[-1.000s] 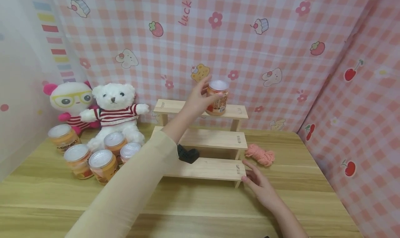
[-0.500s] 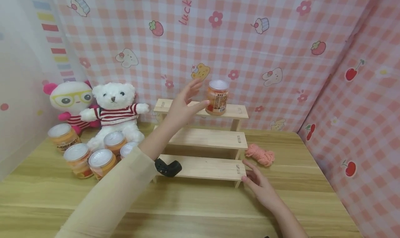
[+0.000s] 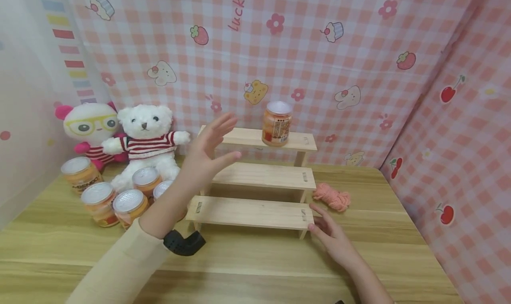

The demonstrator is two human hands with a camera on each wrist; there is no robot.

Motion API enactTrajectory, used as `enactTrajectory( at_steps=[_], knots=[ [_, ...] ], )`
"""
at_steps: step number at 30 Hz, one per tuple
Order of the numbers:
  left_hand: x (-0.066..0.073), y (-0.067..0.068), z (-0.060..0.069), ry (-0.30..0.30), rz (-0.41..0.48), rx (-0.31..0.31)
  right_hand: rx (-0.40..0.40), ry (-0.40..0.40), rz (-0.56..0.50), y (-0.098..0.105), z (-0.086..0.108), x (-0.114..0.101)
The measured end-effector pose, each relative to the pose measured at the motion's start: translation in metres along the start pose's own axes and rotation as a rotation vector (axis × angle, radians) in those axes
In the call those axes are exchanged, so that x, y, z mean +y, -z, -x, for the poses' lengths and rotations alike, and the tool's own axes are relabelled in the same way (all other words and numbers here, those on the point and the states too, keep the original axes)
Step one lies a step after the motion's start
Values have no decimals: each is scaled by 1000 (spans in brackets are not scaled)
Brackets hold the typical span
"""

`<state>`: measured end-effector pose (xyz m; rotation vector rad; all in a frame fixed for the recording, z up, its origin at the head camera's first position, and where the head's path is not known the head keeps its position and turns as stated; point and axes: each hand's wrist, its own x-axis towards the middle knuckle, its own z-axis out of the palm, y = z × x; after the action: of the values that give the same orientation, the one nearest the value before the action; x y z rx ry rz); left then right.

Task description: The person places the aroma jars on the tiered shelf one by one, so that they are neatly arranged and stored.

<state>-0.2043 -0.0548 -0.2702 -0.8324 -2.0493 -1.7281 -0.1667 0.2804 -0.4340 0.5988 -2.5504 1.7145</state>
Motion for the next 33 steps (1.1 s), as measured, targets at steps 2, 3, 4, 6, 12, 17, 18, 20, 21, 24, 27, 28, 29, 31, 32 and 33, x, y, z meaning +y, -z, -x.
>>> enactTrajectory(
  at_steps=[2, 3, 4, 6, 12, 17, 18, 20, 21, 24, 27, 28, 29, 31, 32, 33],
  knots=[
    [2, 5, 8, 0, 4, 2, 0, 6, -3, 0, 0, 0],
    [2, 7, 12, 1, 3, 5, -1, 8, -4, 0, 0, 1],
    [3, 10, 17, 1, 3, 6, -4, 10, -8, 0, 0, 1],
    [3, 16, 26, 14, -8, 11, -6, 4, -10, 0, -1, 1],
    [-2, 34, 51, 50, -80, 26, -5, -17, -6, 2, -2, 3],
    [-4, 49, 66, 74, -75, 56, -4, -13, -10, 2, -1, 2],
    [-4, 53, 68, 64, -75, 63, -4, -12, -10, 2, -1, 2],
    [-4, 61, 73, 52, -84, 80, -5, -4, -13, 1, -1, 2],
    [-4, 65, 76, 51, -91, 90, -6, 0, -17, 1, -1, 1],
    [-4, 78, 84, 56, -104, 111, -6, 9, -26, 0, -1, 0],
    [-5, 92, 88, 37, -130, 140, -7, 4, -26, 0, -1, 0],
    [-5, 97, 89, 20, -136, 151, -6, 3, -26, 0, -1, 0],
    [-5, 101, 89, 5, -143, 162, -4, 5, -24, 0, -1, 0],
    [-7, 110, 90, -19, -161, 191, -2, 7, -19, 0, -1, 1],
    [-7, 114, 90, -22, -155, 206, 0, 10, -16, 0, -1, 1],
    [-7, 118, 90, -24, -147, 217, 1, 16, -16, 0, -1, 1]
  ],
)
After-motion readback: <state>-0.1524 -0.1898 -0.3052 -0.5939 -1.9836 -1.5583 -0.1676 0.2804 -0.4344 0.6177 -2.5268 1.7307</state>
